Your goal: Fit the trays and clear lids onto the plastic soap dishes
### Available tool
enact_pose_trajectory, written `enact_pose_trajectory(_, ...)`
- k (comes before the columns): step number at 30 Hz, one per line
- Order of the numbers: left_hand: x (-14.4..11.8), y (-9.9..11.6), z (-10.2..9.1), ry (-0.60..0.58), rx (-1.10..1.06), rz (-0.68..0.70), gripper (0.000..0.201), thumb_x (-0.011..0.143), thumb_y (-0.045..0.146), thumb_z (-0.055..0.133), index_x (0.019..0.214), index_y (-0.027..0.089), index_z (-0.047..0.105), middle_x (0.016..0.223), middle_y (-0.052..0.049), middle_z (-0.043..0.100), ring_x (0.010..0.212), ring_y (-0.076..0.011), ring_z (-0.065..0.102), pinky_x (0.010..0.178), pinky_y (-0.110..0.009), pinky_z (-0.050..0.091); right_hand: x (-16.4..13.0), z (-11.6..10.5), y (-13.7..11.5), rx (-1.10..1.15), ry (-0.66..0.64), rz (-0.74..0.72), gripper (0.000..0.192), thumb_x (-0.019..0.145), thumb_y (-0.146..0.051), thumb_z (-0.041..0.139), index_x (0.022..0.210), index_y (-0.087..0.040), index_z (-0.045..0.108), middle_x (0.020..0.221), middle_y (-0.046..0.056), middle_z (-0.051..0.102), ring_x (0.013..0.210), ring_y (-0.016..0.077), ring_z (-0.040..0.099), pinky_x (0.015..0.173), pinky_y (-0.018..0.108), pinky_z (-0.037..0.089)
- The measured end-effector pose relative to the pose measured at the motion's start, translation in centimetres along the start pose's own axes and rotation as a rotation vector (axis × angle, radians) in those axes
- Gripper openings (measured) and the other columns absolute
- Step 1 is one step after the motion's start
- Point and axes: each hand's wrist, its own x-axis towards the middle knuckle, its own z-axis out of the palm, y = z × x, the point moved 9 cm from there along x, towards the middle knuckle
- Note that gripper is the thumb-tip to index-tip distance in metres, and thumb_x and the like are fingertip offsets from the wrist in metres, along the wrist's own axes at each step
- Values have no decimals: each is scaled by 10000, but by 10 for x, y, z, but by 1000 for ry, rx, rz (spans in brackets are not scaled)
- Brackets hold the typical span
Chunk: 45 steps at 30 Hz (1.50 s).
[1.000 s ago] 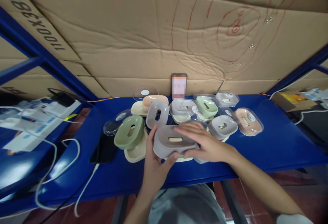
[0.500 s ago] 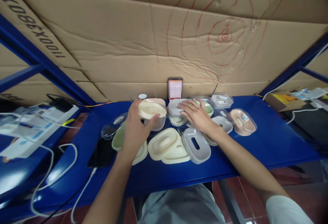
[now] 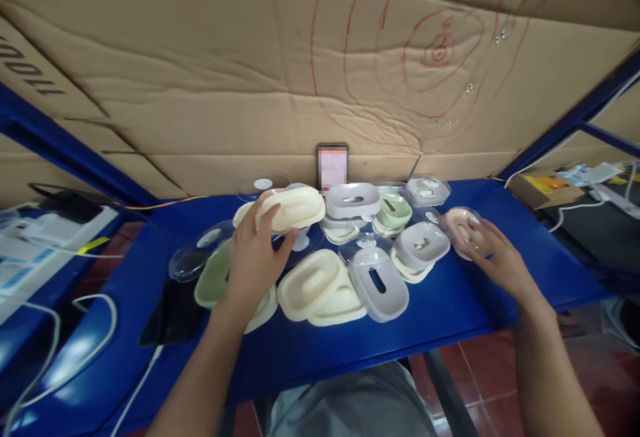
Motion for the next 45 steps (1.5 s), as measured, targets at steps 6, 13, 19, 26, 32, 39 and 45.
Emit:
enact_pose_trajectory(6, -4, 26, -18, 84, -125, 45, 405, 1037, 401, 632, 1407, 243, 588, 1584, -170, 523, 1525, -375, 475, 1255, -602, 398, -22, -6, 26, 392, 327, 501, 689, 852, -667, 743, 1386, -236, 684, 1305, 172, 747, 1200, 420, 728, 1013, 621, 584)
enact_pose_trajectory(13, -6, 66, 29, -335, -1016, -168, 918, 896, 572, 814, 1635, 408, 295, 1602, -147, 527, 1390, -352, 625, 1060, -560, 595, 21, -15, -166, 913, 126, -176, 571, 903, -400, 834, 1438, -346, 643, 1605, 91, 571, 1532, 349, 502, 1263, 616, 421)
enact_pose_trajectory(19, 7, 39, 13, -123, -1105, -202, 920, 794, 591, 902, 1560, 376, 439, 1615, -120, 518, 1456, -378, 563, 1095, -550, 586, 57, 2, -288, 1131, -278, -570, 501, 1065, -395, 643, 1553, -355, 533, 1631, 83, 545, 1545, 284, 494, 1254, 529, 463)
enact_pose_trajectory(26, 15, -27, -57, 513, -860, -171, 914, 806, 410, 943, 1541, 357, 403, 1651, -69, 412, 1495, -286, 490, 1235, -488, 478, 37, 26, -285, 768, -231, -721, 562, 1014, -352, 718, 1544, -303, 539, 1635, 118, 533, 1576, 321, 439, 1271, 587, 415)
enact_pose_trajectory(32, 12, 5, -32, 311, -755, -98, 943, 875, 539, 864, 1593, 397, 268, 1642, -102, 374, 1493, -310, 497, 1214, -523, 486, 26, 39, -296, 478, -198, -798, 501, 1043, -345, 655, 1529, -289, 543, 1583, 121, 592, 1559, 354, 456, 1278, 661, 333)
enact_pose_trajectory(39, -7, 57, 1, -14, -854, 65, 1011, 845, 634, 856, 1623, 344, 280, 1620, -137, 440, 1470, -345, 529, 1212, -536, 482, 31, 30, -283, 680, -85, -656, 773, 1030, -493, 685, 1695, -305, 337, 1662, 145, 491, 1556, 345, 448, 1245, 580, 427)
enact_pose_trajectory(45, -6, 56, 15, -228, -935, 13, 1042, 822, 576, 897, 1652, 386, 297, 1682, -121, 425, 1503, -385, 506, 1166, -568, 534, 29, 31, -290, 912, -204, -653, 377, 1147, -288, 445, 1457, -336, 654, 1406, 54, 728, 1350, 250, 664, 1156, 484, 525)
